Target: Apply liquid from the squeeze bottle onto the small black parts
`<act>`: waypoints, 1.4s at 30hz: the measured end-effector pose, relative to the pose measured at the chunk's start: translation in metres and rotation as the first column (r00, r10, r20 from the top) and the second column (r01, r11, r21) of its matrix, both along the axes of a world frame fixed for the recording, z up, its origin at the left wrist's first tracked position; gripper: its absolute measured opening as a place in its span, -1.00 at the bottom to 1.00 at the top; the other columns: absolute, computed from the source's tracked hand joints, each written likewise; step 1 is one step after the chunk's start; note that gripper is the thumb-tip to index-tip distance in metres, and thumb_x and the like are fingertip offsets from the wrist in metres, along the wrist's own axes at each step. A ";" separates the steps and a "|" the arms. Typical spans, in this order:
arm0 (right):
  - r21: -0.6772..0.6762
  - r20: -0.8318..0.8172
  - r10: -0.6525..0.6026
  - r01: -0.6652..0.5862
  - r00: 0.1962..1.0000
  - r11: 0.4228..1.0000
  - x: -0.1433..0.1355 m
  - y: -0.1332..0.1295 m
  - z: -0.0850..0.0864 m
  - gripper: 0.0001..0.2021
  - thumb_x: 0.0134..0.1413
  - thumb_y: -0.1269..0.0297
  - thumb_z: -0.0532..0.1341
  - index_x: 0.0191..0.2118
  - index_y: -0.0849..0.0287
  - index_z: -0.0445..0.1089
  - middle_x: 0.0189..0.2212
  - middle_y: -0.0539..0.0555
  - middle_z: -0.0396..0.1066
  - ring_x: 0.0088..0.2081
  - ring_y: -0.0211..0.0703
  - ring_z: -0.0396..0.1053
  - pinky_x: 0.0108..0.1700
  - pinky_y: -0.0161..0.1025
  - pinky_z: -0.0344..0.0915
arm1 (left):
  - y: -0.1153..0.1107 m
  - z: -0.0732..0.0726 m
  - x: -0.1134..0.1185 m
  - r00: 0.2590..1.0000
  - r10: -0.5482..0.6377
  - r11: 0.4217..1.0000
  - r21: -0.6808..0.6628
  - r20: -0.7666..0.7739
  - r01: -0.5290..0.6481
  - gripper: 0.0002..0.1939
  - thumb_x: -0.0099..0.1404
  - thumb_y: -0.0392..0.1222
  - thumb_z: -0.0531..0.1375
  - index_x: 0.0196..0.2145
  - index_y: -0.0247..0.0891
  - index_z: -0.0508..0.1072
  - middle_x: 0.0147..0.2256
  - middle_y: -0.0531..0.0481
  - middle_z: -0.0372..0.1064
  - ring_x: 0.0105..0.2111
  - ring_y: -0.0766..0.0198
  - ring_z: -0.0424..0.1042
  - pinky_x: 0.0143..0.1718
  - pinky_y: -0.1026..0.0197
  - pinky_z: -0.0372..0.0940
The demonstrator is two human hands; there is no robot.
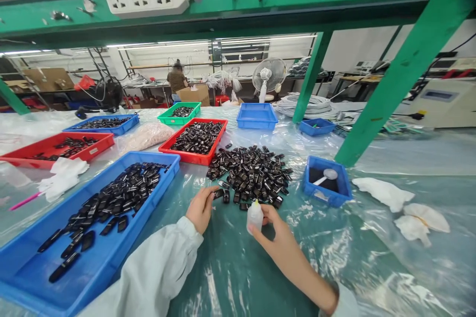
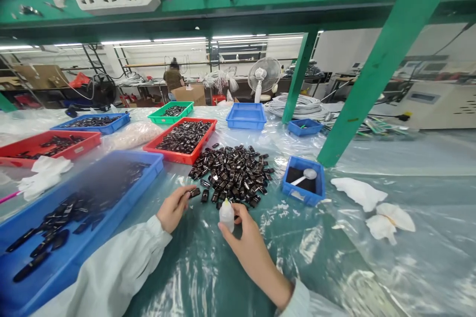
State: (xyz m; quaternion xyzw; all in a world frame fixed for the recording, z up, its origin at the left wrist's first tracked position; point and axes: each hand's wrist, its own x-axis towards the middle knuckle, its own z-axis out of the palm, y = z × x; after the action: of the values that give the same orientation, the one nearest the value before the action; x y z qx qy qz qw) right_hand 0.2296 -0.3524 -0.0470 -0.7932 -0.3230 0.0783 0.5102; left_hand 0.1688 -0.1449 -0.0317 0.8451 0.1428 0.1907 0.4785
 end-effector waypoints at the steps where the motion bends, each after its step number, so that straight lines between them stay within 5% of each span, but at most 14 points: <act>1: 0.000 -0.004 0.002 -0.002 1.000 1.000 0.000 0.000 0.000 -0.69 0.12 0.11 0.09 -0.07 0.15 0.20 -0.23 0.11 0.35 -0.24 -0.04 0.29 -0.19 -0.11 0.25 | -0.002 -0.002 -0.010 1.000 -0.010 0.994 -0.105 -0.012 0.009 -0.58 0.24 0.06 -0.01 -0.17 -0.34 0.38 -0.50 0.01 0.23 -0.48 0.22 0.31 -0.27 0.08 0.26; 3: -0.003 -0.012 0.003 -0.003 1.000 1.000 -0.001 0.000 0.001 -0.69 0.13 0.11 0.09 -0.07 0.14 0.20 -0.25 0.11 0.36 -0.24 -0.03 0.30 -0.20 -0.11 0.26 | -0.005 -0.008 -0.028 0.999 -0.023 0.949 -0.314 -0.044 0.008 -0.49 0.11 0.21 0.00 -0.29 -0.34 0.35 -0.53 0.02 0.20 -0.59 0.28 0.26 -0.46 0.15 0.24; 6: -0.010 -0.014 -0.005 0.005 1.000 1.000 -0.001 -0.001 0.003 -0.70 0.16 0.11 0.09 -0.06 0.15 0.20 -0.26 0.12 0.35 -0.25 -0.03 0.29 -0.20 -0.09 0.26 | -0.008 -0.012 -0.043 0.997 -0.001 0.842 -0.537 -0.080 -0.043 -0.57 0.04 0.17 0.03 -0.37 -0.30 0.24 -0.46 0.00 0.23 -0.66 0.40 0.18 -0.62 0.29 0.09; 10: -0.022 -0.010 -0.003 0.003 1.000 1.000 0.000 0.000 0.003 -0.70 0.18 0.09 0.07 -0.06 0.15 0.18 -0.27 0.11 0.34 -0.26 -0.03 0.30 -0.20 -0.10 0.27 | -0.007 -0.006 -0.047 0.996 0.005 0.742 -0.668 -0.091 -0.064 -0.68 -0.02 0.00 0.04 -0.38 -0.28 0.19 -0.50 0.09 0.20 -0.71 0.49 0.06 -0.65 0.35 -0.04; 14: -0.050 -0.011 0.015 -0.016 1.000 0.999 -0.002 -0.002 0.000 -0.70 0.22 0.07 0.06 -0.04 0.12 0.16 -0.27 0.10 0.35 -0.26 -0.04 0.32 -0.23 -0.14 0.29 | -0.009 -0.002 -0.047 0.996 -0.012 0.700 -0.712 -0.091 -0.057 -0.66 -0.04 0.10 0.04 -0.46 -0.25 0.13 -0.60 0.20 0.06 -0.74 0.53 -0.09 -0.68 0.37 -0.13; 21: -0.076 -0.096 0.043 -0.051 0.994 0.996 -0.010 -0.006 0.003 -0.61 0.24 -0.01 0.05 0.05 0.11 0.12 -0.05 0.20 0.32 0.00 0.06 0.29 -0.19 -0.18 0.37 | -0.018 0.003 -0.054 0.997 -0.034 0.731 -0.681 -0.069 -0.022 -0.51 0.04 0.26 0.12 -0.55 -0.30 0.24 -0.65 0.20 -0.03 -0.67 0.49 -0.13 -0.63 0.35 -0.19; 32: -0.109 -0.076 0.078 -0.086 0.994 0.990 -0.013 -0.007 0.012 -0.63 0.28 0.02 -0.02 0.09 0.08 0.12 -0.13 0.18 0.35 -0.19 0.02 0.38 -0.46 -0.26 0.27 | -0.028 -0.001 -0.069 0.993 0.027 0.900 -0.430 -0.115 -0.074 -0.50 0.16 0.15 0.09 -0.69 -0.22 0.01 -0.68 0.16 -0.17 -0.63 0.41 -0.15 -0.56 0.26 -0.22; 37: -0.124 -0.070 0.099 -0.107 0.993 0.987 -0.015 -0.009 0.011 -0.59 0.30 0.01 -0.03 0.17 0.04 0.08 -0.15 0.16 0.36 -0.24 0.01 0.39 -0.43 -0.23 0.30 | -0.027 -0.003 -0.067 0.991 0.048 0.906 -0.413 -0.121 -0.094 -0.40 0.14 0.28 0.12 -0.70 -0.22 0.00 -0.68 0.16 -0.19 -0.63 0.41 -0.16 -0.56 0.27 -0.21; 42: -0.055 -0.150 0.167 -0.177 0.974 0.983 -0.019 -0.010 0.018 -0.60 0.25 0.01 0.05 0.11 0.06 0.20 0.00 0.17 0.33 -0.07 0.06 0.35 -0.24 -0.18 0.37 | -0.032 -0.002 -0.062 0.988 0.113 0.873 -0.464 -0.101 -0.148 -0.34 0.17 0.43 0.00 -0.51 -0.31 0.32 -0.61 0.13 -0.03 -0.60 0.39 -0.04 -0.56 0.31 -0.08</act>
State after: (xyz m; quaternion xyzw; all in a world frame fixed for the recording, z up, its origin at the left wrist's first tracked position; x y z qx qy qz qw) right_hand 0.2109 -0.3620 -0.0288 -0.7714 -0.3499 0.1904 0.4961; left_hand 0.1066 -0.1769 -0.0341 0.6985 0.2584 0.1521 0.6498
